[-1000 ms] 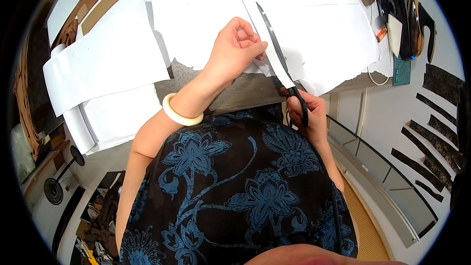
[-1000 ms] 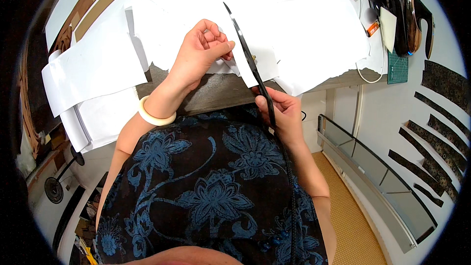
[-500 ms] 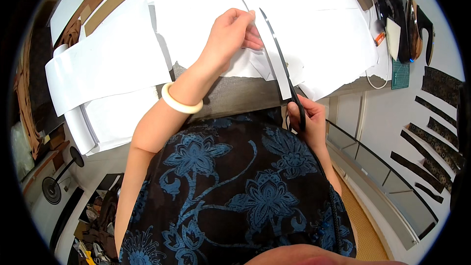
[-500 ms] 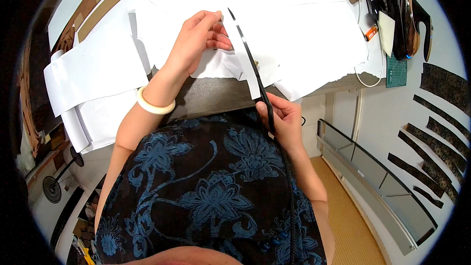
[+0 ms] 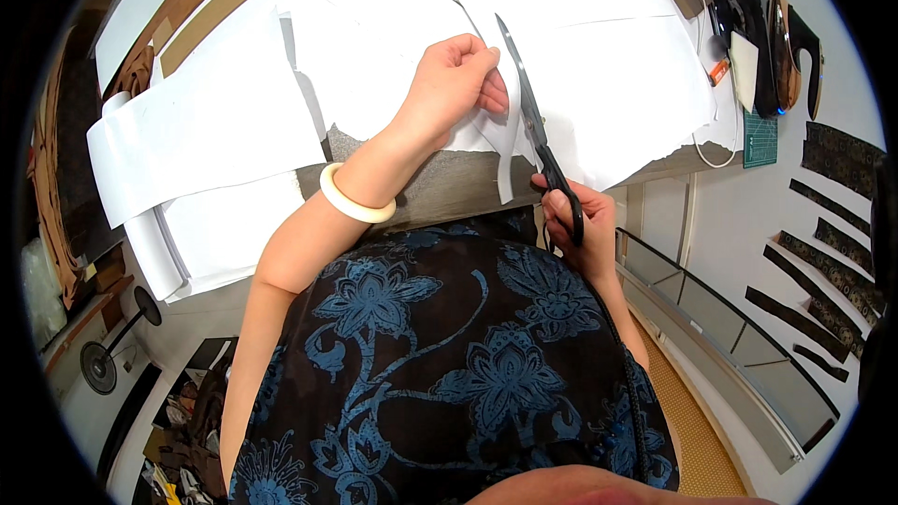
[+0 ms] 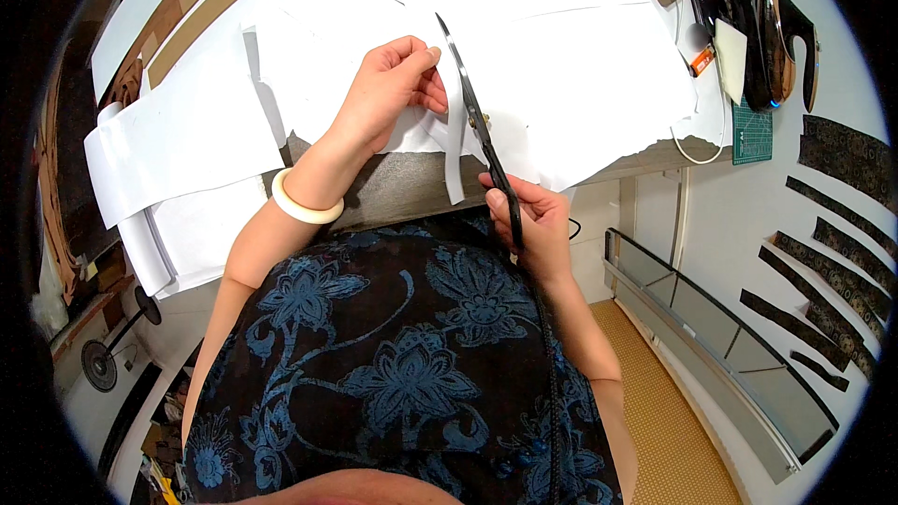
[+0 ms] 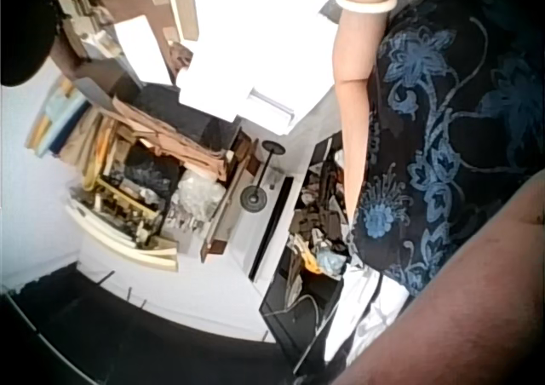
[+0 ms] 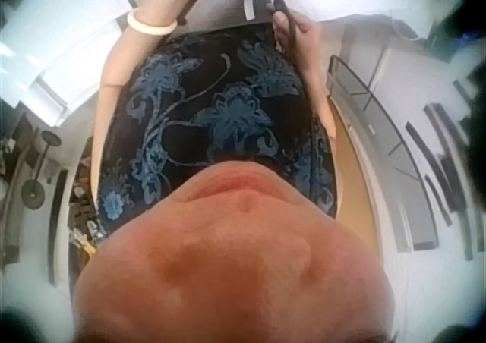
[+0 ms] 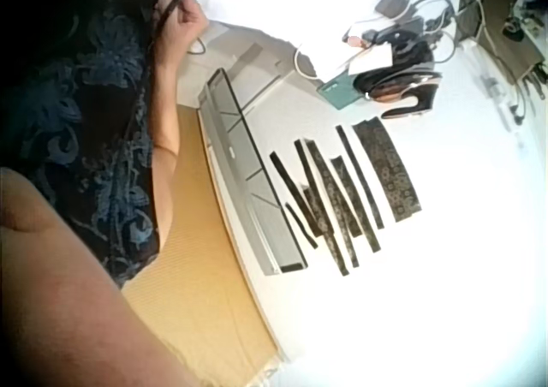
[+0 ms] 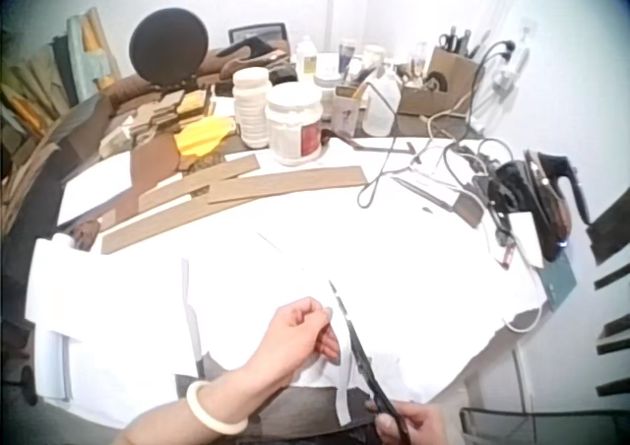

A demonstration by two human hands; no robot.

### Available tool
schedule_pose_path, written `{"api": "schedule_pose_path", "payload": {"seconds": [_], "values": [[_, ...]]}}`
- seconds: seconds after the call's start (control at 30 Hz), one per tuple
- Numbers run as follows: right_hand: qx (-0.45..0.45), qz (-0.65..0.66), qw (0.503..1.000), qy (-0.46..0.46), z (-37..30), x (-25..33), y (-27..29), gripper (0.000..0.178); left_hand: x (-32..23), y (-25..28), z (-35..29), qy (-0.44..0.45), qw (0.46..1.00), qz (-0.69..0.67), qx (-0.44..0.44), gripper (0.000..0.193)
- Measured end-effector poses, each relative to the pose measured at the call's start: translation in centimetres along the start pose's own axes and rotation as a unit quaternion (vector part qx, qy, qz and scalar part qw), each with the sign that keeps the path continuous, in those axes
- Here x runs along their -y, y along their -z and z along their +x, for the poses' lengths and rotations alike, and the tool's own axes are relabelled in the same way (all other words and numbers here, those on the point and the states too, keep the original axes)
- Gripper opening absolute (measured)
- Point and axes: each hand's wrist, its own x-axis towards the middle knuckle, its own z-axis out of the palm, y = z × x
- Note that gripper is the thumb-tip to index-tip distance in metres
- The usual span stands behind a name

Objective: The person uses scissors to trim a brown material and a white sheet on a workbench. They then use an iron to press the brown material and the white sheet. The person continues to cut the white sheet and the brown material into specific shapes.

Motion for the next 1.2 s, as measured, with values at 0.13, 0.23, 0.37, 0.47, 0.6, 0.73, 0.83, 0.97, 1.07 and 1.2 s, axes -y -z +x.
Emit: {"api": "schedule_pose_path", "payload": {"seconds": [0.13,0.23,0.37,0.47,0.6,0.73,0.83,0.97,1.07,1.2], "values": [[0.001,0.0,1.0,0.005,0.1,-0.5,0.0,0.032,0.0,0.1,0.1,0.004,1.0,0.002,-0.005,0.023],[0.01,0.005,1.0,0.014,0.0,-0.8,0.2,0.032,0.2,0.1,0.1,0.001,1.0,0.0,-0.001,0.023],[0.011,0.0,1.0,0.018,0.0,-0.8,0.2,0.031,0.0,0.1,0.0,0.001,1.0,-0.005,0.0,0.023],[0.007,-0.001,1.0,0.007,0.0,-0.6,0.0,0.031,0.0,0.2,0.0,-0.001,1.0,-0.004,0.002,0.023],[-0.007,0.003,1.0,0.002,0.5,0.4,-0.8,0.031,0.0,0.1,-0.3,0.0,1.0,-0.004,0.012,0.022],[-0.002,0.013,1.0,0.011,1.1,0.6,-1.0,0.032,0.1,-0.1,-0.5,0.001,1.0,-0.012,0.027,0.021],[0.0,0.004,1.0,0.017,1.3,0.6,-1.1,0.033,-0.1,-0.2,-0.7,0.008,0.999,-0.01,0.033,0.02],[0.002,-0.02,1.0,0.02,1.4,0.5,-1.2,0.034,0.2,0.0,-0.8,0.005,0.999,-0.012,0.034,0.02],[-0.004,-0.018,1.0,0.02,1.5,0.3,-1.2,0.031,0.2,0.2,-0.7,0.005,1.0,-0.008,0.03,0.02],[-0.007,-0.016,1.0,0.016,1.3,0.3,-1.2,0.031,-0.7,0.3,-0.2,-0.018,1.0,0.002,-0.011,0.02]]}}
